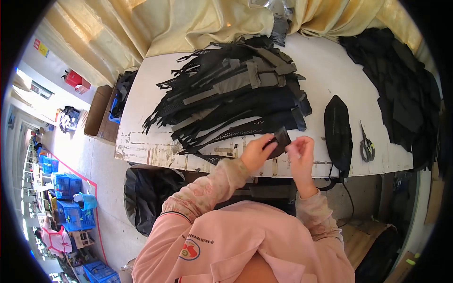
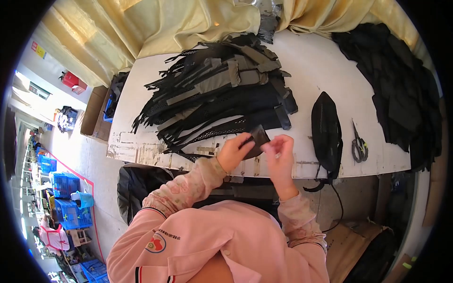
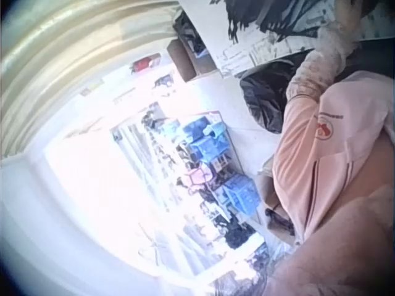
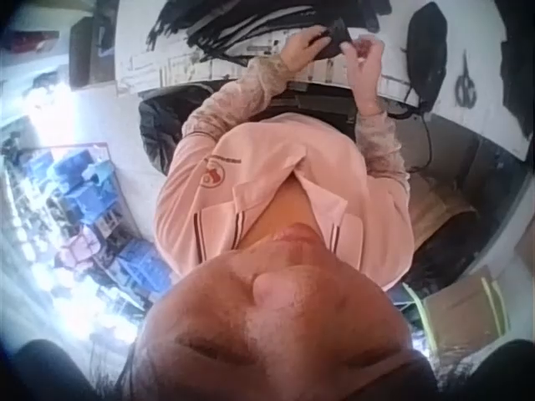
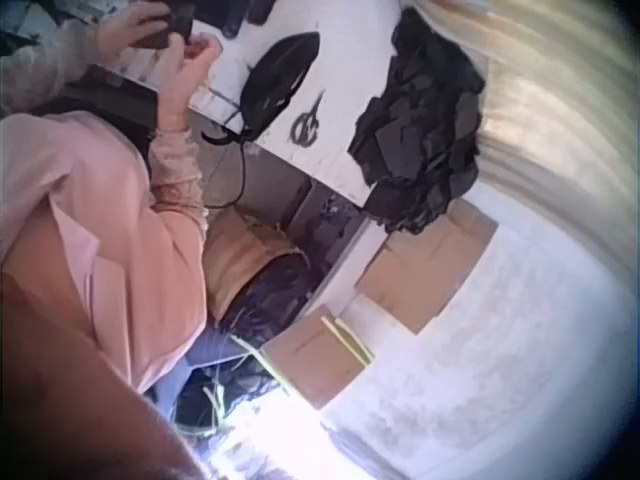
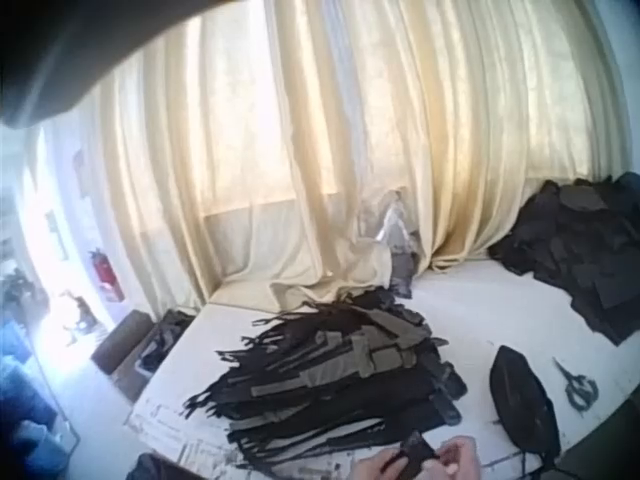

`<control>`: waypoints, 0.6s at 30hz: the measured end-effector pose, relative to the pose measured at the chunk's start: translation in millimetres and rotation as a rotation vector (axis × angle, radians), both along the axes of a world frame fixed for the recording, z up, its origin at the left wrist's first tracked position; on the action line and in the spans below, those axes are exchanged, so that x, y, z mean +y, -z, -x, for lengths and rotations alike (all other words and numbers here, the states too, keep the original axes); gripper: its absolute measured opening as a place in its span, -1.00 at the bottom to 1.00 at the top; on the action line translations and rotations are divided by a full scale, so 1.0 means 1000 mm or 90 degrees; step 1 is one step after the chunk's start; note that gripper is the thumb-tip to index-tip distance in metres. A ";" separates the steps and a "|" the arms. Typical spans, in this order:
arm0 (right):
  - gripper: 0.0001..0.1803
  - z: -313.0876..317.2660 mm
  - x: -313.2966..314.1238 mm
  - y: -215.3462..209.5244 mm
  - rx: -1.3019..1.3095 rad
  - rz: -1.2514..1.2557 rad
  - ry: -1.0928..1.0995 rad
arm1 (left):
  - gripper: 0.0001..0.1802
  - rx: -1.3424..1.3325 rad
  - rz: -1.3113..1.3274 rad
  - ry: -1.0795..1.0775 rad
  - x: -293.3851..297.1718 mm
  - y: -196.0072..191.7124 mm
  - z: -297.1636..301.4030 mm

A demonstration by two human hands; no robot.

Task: The recorder is sorting and inspecting small black fabric or rubber components from a large pile on a workstation.

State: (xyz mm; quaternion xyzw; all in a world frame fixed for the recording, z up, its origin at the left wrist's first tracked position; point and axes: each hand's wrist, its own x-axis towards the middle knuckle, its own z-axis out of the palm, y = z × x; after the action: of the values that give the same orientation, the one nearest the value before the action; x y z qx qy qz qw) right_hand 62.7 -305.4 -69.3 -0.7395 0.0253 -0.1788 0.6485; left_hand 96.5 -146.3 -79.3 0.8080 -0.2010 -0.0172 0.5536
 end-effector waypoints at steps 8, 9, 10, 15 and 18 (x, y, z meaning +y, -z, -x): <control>-0.70 -0.011 0.001 0.002 -0.138 0.441 -0.075 | -0.83 0.088 -0.033 0.113 0.020 -0.006 -0.007; -0.70 -0.010 0.002 0.000 -0.135 0.440 -0.076 | -0.84 0.135 -0.021 0.099 0.021 -0.009 -0.006; -0.74 -0.010 0.004 -0.003 -0.118 0.446 -0.097 | -0.81 0.131 -0.024 0.077 0.020 -0.014 -0.004; -0.89 -0.015 -0.002 -0.005 -0.156 0.448 -0.181 | -0.81 0.145 -0.065 0.088 0.024 -0.014 -0.002; -0.94 -0.021 -0.005 -0.010 -0.184 0.525 -0.191 | -0.82 -0.044 -0.115 0.113 0.022 -0.013 0.008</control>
State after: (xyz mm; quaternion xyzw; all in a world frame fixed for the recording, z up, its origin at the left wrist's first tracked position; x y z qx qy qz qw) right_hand 83.8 -310.2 -59.2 -0.8988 -0.2462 -0.1792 0.3154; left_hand 88.5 -124.0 -65.9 0.8336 -0.2887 -0.0562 0.4675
